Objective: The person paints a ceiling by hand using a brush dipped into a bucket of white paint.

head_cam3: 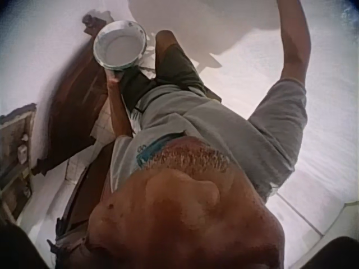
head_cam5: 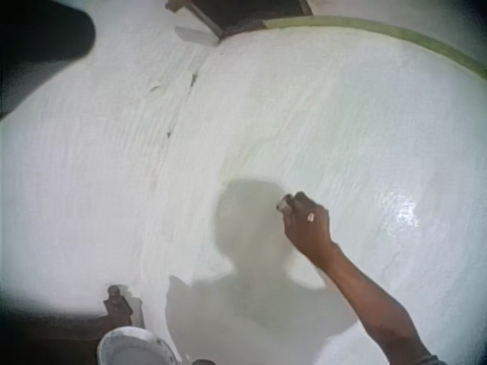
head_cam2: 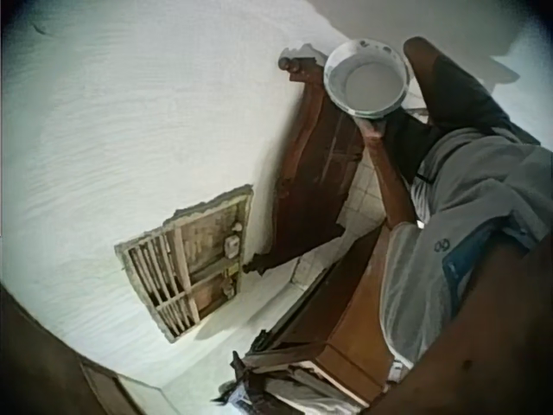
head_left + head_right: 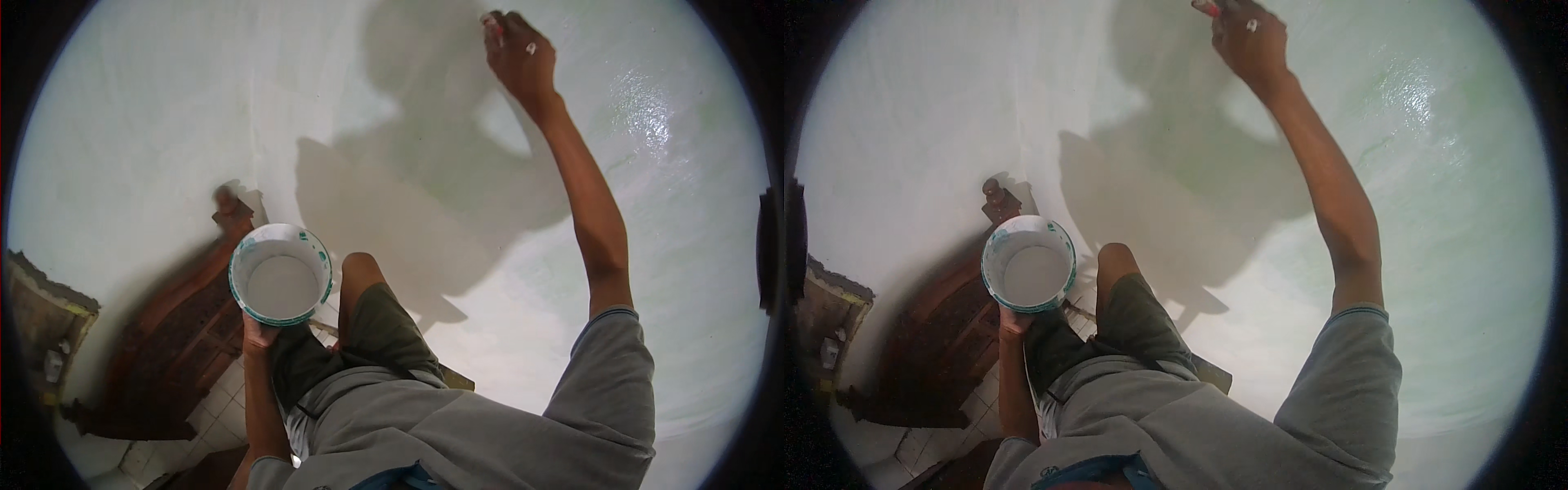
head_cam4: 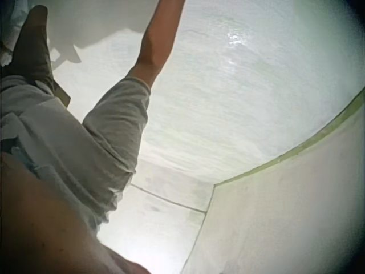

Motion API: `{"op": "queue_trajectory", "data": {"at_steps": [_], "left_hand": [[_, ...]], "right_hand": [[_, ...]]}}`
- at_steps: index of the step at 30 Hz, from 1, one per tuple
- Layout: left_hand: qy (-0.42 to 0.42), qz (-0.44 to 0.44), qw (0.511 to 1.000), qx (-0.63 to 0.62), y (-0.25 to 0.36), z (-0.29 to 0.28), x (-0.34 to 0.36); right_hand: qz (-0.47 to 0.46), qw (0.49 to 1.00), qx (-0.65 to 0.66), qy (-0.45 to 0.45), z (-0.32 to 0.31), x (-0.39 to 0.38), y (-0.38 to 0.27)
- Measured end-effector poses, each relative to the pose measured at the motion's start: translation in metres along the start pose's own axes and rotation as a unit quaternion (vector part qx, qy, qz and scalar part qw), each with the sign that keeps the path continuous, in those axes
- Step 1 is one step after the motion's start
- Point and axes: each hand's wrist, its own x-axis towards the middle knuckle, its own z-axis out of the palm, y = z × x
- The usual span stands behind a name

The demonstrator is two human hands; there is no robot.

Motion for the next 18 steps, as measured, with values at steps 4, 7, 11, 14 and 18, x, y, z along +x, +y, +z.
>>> {"op": "queue_trajectory", "data": {"at_steps": [4,7,11,14,18], "left_hand": [[0.025,0.004,1.000,0.015,-0.001,-0.009,0.001],[0.026,-0.008,1.000,0.001,-0.008,-0.012,0.006],[0.041,0.018,0.999,0.027,-0.006,-0.029,0.002],[0.026,0.034,0.998,0.041,-0.012,-0.012,0.002],[-0.003,0.017,0.999,0.028,-0.018,-0.031,0.006]], "right_hand": [[-0.123,0.992,-0.006,0.021,0.012,-0.035,0.010],[-0.126,0.990,0.064,0.007,0.057,-0.121,-0.005],[-0.065,0.962,0.131,-0.230,0.078,-0.195,-0.084],[-0.030,0.961,0.148,-0.232,0.082,-0.215,-0.085],[-0.005,0.977,0.170,-0.128,0.094,-0.189,-0.027]]}}
